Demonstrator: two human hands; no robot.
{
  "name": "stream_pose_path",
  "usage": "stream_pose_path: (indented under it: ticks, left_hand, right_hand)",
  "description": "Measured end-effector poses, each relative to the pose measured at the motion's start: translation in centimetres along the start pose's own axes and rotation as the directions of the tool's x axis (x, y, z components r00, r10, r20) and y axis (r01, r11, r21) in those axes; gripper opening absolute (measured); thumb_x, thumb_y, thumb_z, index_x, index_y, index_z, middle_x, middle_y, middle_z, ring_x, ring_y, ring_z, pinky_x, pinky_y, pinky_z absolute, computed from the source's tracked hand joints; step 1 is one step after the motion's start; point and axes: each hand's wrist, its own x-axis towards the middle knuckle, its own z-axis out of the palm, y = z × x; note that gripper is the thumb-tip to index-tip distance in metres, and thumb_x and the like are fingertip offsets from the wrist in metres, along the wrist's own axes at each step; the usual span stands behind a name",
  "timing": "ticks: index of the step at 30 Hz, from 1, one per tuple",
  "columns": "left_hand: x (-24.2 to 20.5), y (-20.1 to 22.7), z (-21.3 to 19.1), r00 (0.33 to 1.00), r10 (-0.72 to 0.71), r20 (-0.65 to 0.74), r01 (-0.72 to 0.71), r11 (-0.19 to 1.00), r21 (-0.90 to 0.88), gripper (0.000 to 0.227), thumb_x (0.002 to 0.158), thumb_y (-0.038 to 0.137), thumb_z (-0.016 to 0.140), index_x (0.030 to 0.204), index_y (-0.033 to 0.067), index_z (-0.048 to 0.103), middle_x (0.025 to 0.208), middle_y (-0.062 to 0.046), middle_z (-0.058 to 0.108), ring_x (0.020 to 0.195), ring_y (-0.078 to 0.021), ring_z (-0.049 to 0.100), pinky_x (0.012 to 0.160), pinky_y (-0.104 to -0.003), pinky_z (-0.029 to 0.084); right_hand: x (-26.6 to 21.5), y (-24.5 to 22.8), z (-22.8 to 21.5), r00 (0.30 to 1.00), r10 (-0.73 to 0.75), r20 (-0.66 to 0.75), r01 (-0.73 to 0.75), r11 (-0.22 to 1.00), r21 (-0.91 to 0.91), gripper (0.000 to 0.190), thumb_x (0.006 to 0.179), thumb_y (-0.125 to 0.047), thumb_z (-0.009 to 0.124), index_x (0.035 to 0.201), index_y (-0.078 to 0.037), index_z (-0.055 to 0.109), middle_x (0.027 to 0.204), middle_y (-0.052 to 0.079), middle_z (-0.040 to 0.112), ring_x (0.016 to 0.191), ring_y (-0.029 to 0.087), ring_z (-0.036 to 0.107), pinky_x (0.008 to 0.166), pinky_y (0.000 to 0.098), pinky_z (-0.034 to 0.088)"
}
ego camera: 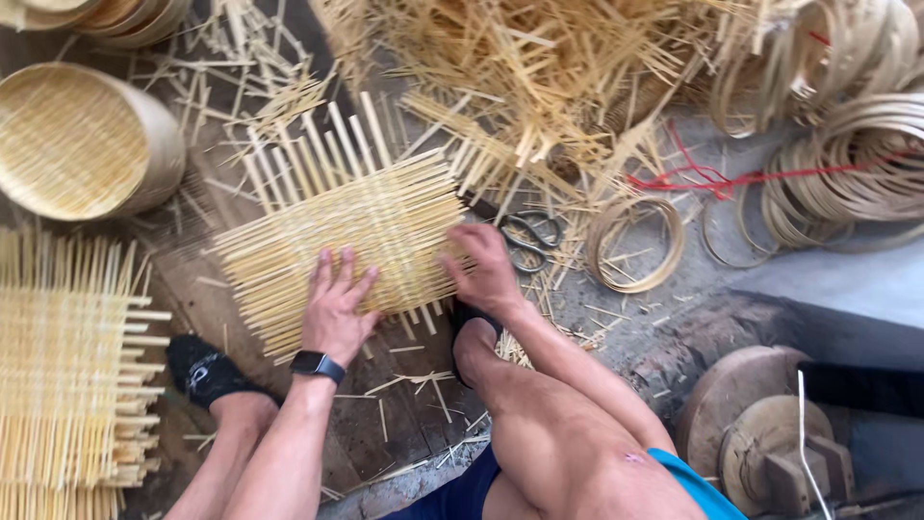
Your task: The person weaves thin bamboo strips into a flat square base, places a circular wooden mold on top, and uses shears to trim the excess strips around the mold.
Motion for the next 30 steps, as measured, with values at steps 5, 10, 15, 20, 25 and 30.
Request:
stream_pose_path:
  ticks: [5, 10, 15, 20, 25, 30]
  left_hand:
    - [0.0, -0.4, 0.0, 1.0, 0.012, -0.012, -0.013, 0.999, -0.03, 0.081, 0.061, 0.047, 0.087, 0.136, 0.0308, 0.063, 0.161, -0.005, 0.038, 0.155, -0.0343, 0.02, 0.125, -0.044, 0.022]
    - [0.1, -0.2, 0.2, 1.0, -0.003, 0.014, 0.003, 1.0, 0.003, 0.085, 0.058, 0.05, 0.087, 0.137, 0.0325, 0.062, 0.161, -0.006, 0.038, 0.155, -0.0334, 0.019, 0.125, -0.044, 0.022]
    - [0.3, -0.7, 0.3, 1.0, 0.028, 0.013, -0.028, 0.999, 0.017, 0.091, 0.055, 0.055, 0.086, 0.139, 0.034, 0.06, 0.161, -0.008, 0.037, 0.155, -0.0335, 0.017, 0.125, -0.045, 0.022]
    - [1.9, 0.2, -1.8, 0.998, -0.001, 0.069, -0.001, 1.0, 0.023, 0.09, 0.066, 0.069, 0.077, 0.142, 0.0225, 0.059, 0.155, -0.016, 0.041, 0.148, -0.0354, 0.03, 0.121, -0.051, 0.025]
    - [3.1, 5.7, -6.2, 0.949, 0.005, -0.314, -0.192, 0.8, -0.568, 0.077, 0.092, 0.066, 0.062, 0.138, 0.0033, 0.063, 0.144, -0.026, 0.057, 0.14, -0.0373, 0.051, 0.116, -0.05, 0.039]
    - [2.2, 9.4, -11.8, 0.98, -0.194, -0.05, -0.099, -0.253, -0.962, 0.039, 0.099, 0.032, 0.073, 0.117, -0.0023, 0.075, 0.086, -0.008, 0.07, 0.069, -0.0123, 0.059, 0.059, -0.026, 0.046]
  right_hand:
    - [-4.1, 10.8, -8.3, 0.784, 0.447, -0.43, -0.565, 0.8, -0.199, 0.039, 0.088, -0.024, 0.083, 0.117, -0.002, 0.067, 0.113, 0.016, 0.065, 0.106, 0.029, 0.062, 0.093, 0.0415, 0.051]
    - [-8.6, 18.1, -12.1, 0.7, 0.607, -0.375, -0.704, 0.674, -0.223, 0.039, 0.085, -0.03, 0.084, 0.11, -0.003, 0.069, 0.091, 0.013, 0.07, 0.085, 0.027, 0.068, 0.077, 0.0419, 0.055]
    - [-9.0, 16.4, -13.2, 0.643, 0.662, -0.386, -0.749, 0.649, -0.135, 0.008, 0.101, -0.017, 0.067, 0.104, -0.009, 0.069, 0.083, 0.006, 0.074, 0.073, 0.018, 0.072, 0.066, 0.0358, 0.061]
    - [-5.7, 8.3, -20.3, 0.748, 0.578, -0.327, -0.559, 0.814, 0.16, 0.01, 0.104, -0.011, 0.064, 0.104, -0.002, 0.067, 0.085, 0.009, 0.071, 0.075, 0.019, 0.069, 0.068, 0.0387, 0.061]
    - [-0.4, -2.8, -24.1, 0.941, 0.23, 0.248, -0.331, 0.478, 0.813, 0.012, 0.105, -0.013, 0.062, 0.105, -0.001, 0.066, 0.088, 0.009, 0.07, 0.081, 0.02, 0.071, 0.077, 0.0391, 0.062]
    - [5.3, -11.4, -20.7, 0.852, 0.177, 0.493, -0.489, 0.602, 0.631, 0.024, 0.101, -0.023, 0.069, 0.112, -0.002, 0.065, 0.094, 0.008, 0.069, 0.086, 0.021, 0.07, 0.077, 0.0411, 0.062]
